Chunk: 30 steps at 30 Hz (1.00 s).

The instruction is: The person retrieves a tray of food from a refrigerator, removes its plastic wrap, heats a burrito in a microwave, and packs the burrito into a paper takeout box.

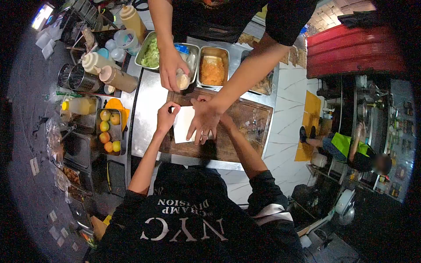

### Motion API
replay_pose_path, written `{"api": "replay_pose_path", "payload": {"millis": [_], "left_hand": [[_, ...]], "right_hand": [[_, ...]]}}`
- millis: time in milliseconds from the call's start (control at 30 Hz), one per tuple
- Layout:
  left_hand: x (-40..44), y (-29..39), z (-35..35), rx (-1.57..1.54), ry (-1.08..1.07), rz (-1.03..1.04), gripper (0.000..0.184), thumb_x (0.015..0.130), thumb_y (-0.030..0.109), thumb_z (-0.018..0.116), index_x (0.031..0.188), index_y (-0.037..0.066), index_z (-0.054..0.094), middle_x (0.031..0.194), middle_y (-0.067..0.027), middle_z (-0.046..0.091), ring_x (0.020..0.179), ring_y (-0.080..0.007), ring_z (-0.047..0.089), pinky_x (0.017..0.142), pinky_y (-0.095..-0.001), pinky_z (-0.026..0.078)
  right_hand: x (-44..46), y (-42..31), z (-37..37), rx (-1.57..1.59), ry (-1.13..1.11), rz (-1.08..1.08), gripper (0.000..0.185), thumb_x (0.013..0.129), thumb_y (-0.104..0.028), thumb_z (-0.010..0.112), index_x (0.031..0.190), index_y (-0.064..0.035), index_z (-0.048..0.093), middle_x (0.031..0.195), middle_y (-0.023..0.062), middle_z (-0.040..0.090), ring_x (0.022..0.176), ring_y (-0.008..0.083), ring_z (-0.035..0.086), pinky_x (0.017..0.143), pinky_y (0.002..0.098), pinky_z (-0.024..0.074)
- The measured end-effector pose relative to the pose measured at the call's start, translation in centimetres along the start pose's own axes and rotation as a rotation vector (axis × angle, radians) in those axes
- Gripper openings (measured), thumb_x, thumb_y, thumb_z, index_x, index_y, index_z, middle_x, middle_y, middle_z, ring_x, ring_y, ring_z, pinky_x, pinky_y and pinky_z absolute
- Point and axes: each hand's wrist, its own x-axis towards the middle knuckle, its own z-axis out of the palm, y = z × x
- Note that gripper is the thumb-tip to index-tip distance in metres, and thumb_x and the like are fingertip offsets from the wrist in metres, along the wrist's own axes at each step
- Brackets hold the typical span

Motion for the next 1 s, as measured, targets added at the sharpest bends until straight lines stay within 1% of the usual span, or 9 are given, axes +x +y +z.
{"api": "replay_pose_path", "payload": {"millis": [100,200,300,433,533,633,767,900,1000], "left_hand": [[-0.3,0.1,0.0,-0.006,0.011,-0.019,0.01,0.082,0.014,0.068,0.087,0.006,0.066,0.078,-0.0125,0.065,0.066,-0.025,0.058,0.062,-0.0357,0.046],[-0.3,-0.5,0.2,-0.017,0.036,0.025,0.01,0.083,0.014,0.068,0.087,0.005,0.066,0.078,-0.0122,0.065,0.066,-0.0254,0.058,0.063,-0.0361,0.046],[-0.2,-0.6,0.2,-0.046,0.021,0.016,0.011,0.083,0.015,0.068,0.087,0.005,0.066,0.078,-0.0122,0.065,0.066,-0.0251,0.058,0.063,-0.0357,0.046],[-0.4,-0.4,0.1,-0.062,0.02,0.006,0.012,0.085,0.016,0.066,0.09,0.005,0.068,0.083,-0.0128,0.065,0.069,-0.0229,0.059,0.065,-0.0332,0.047],[-1.0,-0.1,-0.6,-0.107,0.067,0.024,0.018,0.092,0.015,0.061,0.1,0.001,0.068,0.091,-0.0065,0.067,0.077,-0.0121,0.059,0.072,-0.0267,0.047],[-1.9,-2.6,-0.8,-0.314,0.002,-0.075,0.022,0.095,0.016,0.056,0.107,0.002,0.067,0.095,-0.0061,0.065,0.08,-0.0121,0.058,0.074,-0.0259,0.047],[-2.9,-1.1,-1.7,-0.463,-0.046,-0.185,0.021,0.093,0.014,0.059,0.109,0.004,0.068,0.091,-0.0068,0.064,0.077,-0.0121,0.057,0.069,-0.0267,0.047],[-2.9,-1.6,-1.7,-0.234,0.031,-0.051,0.022,0.092,0.013,0.059,0.11,0.002,0.066,0.089,-0.0103,0.062,0.076,-0.0162,0.058,0.068,-0.0282,0.047],[-3.2,-1.7,-1.6,-0.259,0.038,-0.024,0.023,0.091,0.011,0.058,0.112,0.002,0.064,0.09,-0.0132,0.061,0.076,-0.0202,0.058,0.068,-0.0292,0.046]], "right_hand": [[3.6,4.8,-0.1,0.588,-0.198,0.181,0.019,0.094,-0.026,0.05,0.094,-0.0086,0.058,0.09,0.0047,0.061,0.084,0.0182,0.055,0.08,0.0354,0.0457],[0.6,-0.5,-1.0,0.527,-0.299,0.278,0.02,0.093,-0.023,0.054,0.11,-0.0117,0.053,0.107,0.0043,0.057,0.104,0.0174,0.052,0.092,0.037,0.0432],[-0.6,-0.8,1.2,0.339,-0.09,0.031,0.018,0.093,-0.021,0.051,0.103,-0.0075,0.057,0.098,0.006,0.059,0.091,0.017,0.054,0.085,0.0328,0.0453],[1.0,3.0,1.3,0.296,0.004,0.195,0.02,0.091,-0.016,0.049,0.107,-0.0066,0.056,0.102,0.0039,0.059,0.094,0.0146,0.053,0.086,0.0299,0.0445],[-0.4,0.3,2.0,0.101,0.046,-0.039,0.021,0.09,-0.016,0.049,0.107,-0.0064,0.057,0.103,0.0022,0.058,0.094,0.0132,0.052,0.087,0.0284,0.0441],[-2.1,-2.2,3.0,0.262,0.067,-0.095,0.021,0.089,-0.016,0.049,0.106,-0.0063,0.058,0.102,0.0016,0.058,0.094,0.0132,0.052,0.087,0.0284,0.0436],[-3.2,-2.4,3.4,0.224,0.105,-0.049,0.023,0.089,-0.018,0.051,0.109,-0.0068,0.057,0.103,0.0023,0.058,0.095,0.0136,0.052,0.089,0.03,0.043],[-6.2,-3.0,4.1,0.111,0.174,0.097,0.026,0.089,-0.021,0.052,0.111,-0.0073,0.057,0.103,0.0029,0.057,0.097,0.0141,0.052,0.09,0.0316,0.0424],[-8.7,-6.4,5.0,-0.408,0.008,0.152,0.028,0.09,-0.024,0.054,0.113,-0.0083,0.057,0.104,0.004,0.058,0.097,0.0156,0.053,0.09,0.0333,0.0427]]}}
